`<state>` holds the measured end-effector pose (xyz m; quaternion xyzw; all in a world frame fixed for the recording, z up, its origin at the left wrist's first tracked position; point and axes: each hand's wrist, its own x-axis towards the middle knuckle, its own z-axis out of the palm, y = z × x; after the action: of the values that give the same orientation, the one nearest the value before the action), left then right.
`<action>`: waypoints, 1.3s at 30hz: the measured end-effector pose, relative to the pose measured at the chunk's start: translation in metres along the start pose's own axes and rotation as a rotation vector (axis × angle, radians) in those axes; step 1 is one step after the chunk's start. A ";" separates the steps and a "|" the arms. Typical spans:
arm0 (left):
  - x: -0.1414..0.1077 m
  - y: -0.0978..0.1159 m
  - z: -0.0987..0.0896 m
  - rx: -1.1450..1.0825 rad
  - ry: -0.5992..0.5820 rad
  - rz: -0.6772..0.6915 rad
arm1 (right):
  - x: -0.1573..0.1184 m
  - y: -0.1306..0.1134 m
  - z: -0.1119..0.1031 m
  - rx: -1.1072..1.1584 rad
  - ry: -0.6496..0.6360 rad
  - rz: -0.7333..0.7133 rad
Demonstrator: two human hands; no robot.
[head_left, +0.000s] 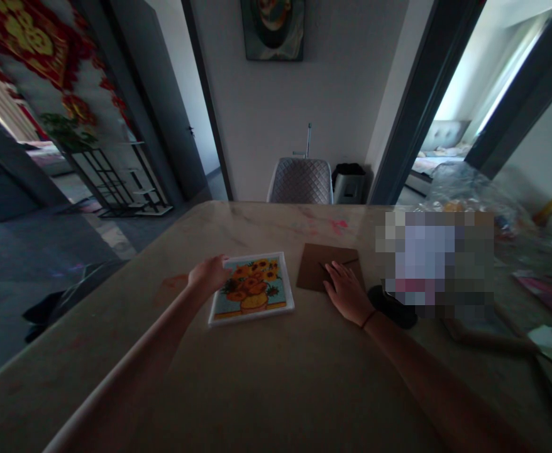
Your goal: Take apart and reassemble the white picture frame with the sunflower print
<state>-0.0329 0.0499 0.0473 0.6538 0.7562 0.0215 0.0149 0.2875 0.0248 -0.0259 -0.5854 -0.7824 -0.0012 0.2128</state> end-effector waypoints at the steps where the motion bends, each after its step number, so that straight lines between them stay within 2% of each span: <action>1: -0.002 0.005 0.001 0.000 -0.001 0.013 | 0.001 0.002 0.000 0.005 -0.018 -0.018; 5: -0.007 0.015 0.003 0.007 -0.006 0.053 | 0.002 0.010 -0.002 0.025 -0.060 -0.092; 10: -0.006 0.009 0.000 -0.016 -0.022 0.077 | 0.004 0.017 0.000 0.051 -0.050 -0.133; 16: -0.001 0.004 0.001 -0.059 -0.052 0.095 | 0.003 0.015 -0.001 0.055 -0.026 -0.120; 22: -0.002 0.008 0.007 -0.071 -0.070 0.114 | 0.003 0.010 -0.007 0.044 -0.047 -0.106; 39: -0.006 0.008 0.007 -0.014 0.002 0.214 | 0.004 0.014 -0.001 0.070 -0.009 -0.113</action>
<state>-0.0240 0.0448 0.0411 0.7306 0.6819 0.0292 0.0165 0.3000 0.0323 -0.0270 -0.5326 -0.8145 0.0167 0.2293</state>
